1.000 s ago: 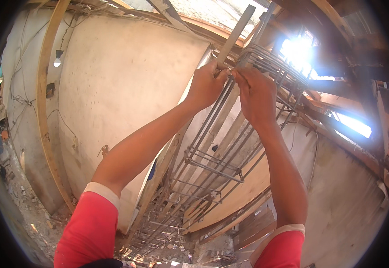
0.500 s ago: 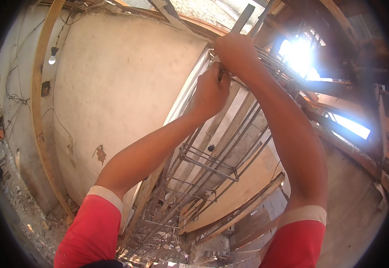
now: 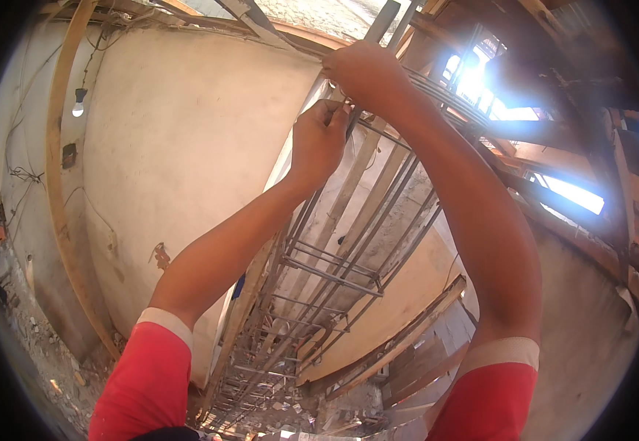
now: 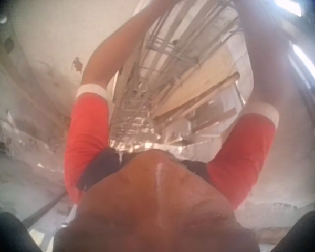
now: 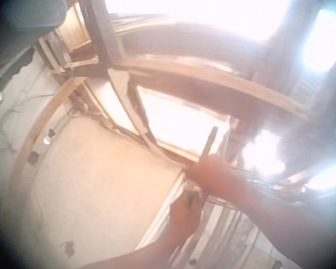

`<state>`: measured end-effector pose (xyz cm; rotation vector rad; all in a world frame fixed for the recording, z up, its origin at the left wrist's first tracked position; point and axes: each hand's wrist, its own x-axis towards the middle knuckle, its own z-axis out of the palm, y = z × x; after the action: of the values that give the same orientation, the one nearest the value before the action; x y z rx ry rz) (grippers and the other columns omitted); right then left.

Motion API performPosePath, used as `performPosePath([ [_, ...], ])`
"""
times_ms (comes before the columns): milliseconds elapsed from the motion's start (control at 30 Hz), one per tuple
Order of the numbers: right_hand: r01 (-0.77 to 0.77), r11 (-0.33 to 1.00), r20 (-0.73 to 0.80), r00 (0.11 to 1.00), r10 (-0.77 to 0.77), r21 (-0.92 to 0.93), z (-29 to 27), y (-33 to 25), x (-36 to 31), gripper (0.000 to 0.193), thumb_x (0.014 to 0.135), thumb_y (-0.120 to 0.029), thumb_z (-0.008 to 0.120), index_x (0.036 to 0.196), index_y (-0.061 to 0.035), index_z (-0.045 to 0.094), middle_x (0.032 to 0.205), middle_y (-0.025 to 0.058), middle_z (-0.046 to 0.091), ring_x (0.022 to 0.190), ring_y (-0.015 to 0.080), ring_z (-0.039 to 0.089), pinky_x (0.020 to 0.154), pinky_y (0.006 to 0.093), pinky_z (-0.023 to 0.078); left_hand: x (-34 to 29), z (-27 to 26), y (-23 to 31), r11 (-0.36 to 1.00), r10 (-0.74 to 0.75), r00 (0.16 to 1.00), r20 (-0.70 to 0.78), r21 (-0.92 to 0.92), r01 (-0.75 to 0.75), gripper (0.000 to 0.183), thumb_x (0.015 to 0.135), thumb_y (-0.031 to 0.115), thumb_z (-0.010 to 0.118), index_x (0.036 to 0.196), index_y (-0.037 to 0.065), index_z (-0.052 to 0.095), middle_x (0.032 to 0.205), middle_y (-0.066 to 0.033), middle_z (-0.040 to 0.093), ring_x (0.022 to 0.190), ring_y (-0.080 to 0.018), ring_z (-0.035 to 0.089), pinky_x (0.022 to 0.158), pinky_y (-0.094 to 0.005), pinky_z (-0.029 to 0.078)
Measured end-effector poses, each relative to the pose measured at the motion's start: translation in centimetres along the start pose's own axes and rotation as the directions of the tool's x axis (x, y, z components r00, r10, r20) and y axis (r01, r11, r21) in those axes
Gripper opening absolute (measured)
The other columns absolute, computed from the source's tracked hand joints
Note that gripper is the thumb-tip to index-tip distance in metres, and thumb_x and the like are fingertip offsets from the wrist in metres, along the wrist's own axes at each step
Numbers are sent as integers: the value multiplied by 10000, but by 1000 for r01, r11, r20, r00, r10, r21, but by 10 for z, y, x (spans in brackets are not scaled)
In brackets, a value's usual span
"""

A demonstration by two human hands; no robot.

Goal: The person assembles a vertical metal rack by hand, using pliers to bend and secure wire ties at multiple joints. They repeatedly position the rack, wrap ties around intersections, and tighten them with pliers. Another person is briefly visible in the background.

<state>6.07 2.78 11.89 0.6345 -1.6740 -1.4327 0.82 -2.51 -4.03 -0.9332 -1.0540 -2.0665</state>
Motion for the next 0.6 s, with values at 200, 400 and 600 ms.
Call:
performPosePath([
  [200, -47, 994, 200, 978, 65, -95, -18, -3, 13, 167, 871, -360, 736, 937, -222, 801, 946, -11, 717, 1088, 206, 598, 885, 390, 442, -6, -12, 21, 998, 25, 999, 30, 59, -26, 277, 997, 175, 605, 1164, -29, 688, 668, -75, 638, 554, -124, 533, 556, -339, 420],
  [400, -160, 980, 356, 914, 193, -120, -5, -4, 13, 213, 878, -405, 714, 892, -212, 803, 967, -16, 706, 1112, 219, 572, 948, 428, 407, 11, -21, 21, 973, 27, 984, 177, 223, -67, 360, 985, 157, 585, 1286, -12, 686, 819, -158, 723, 645, -177, 627, 640, -340, 492],
  [600, -258, 963, 132, 955, 267, -85, -3, 0, -12, 222, 865, -403, 745, 895, -191, 805, 1000, 10, 677, 1119, 222, 565, 969, 440, 405, 2, -16, 37, 977, -92, 984, 150, 203, 60, 367, 973, 140, 559, 1255, -47, 699, 950, -197, 741, 721, -178, 650, 692, -328, 506],
])
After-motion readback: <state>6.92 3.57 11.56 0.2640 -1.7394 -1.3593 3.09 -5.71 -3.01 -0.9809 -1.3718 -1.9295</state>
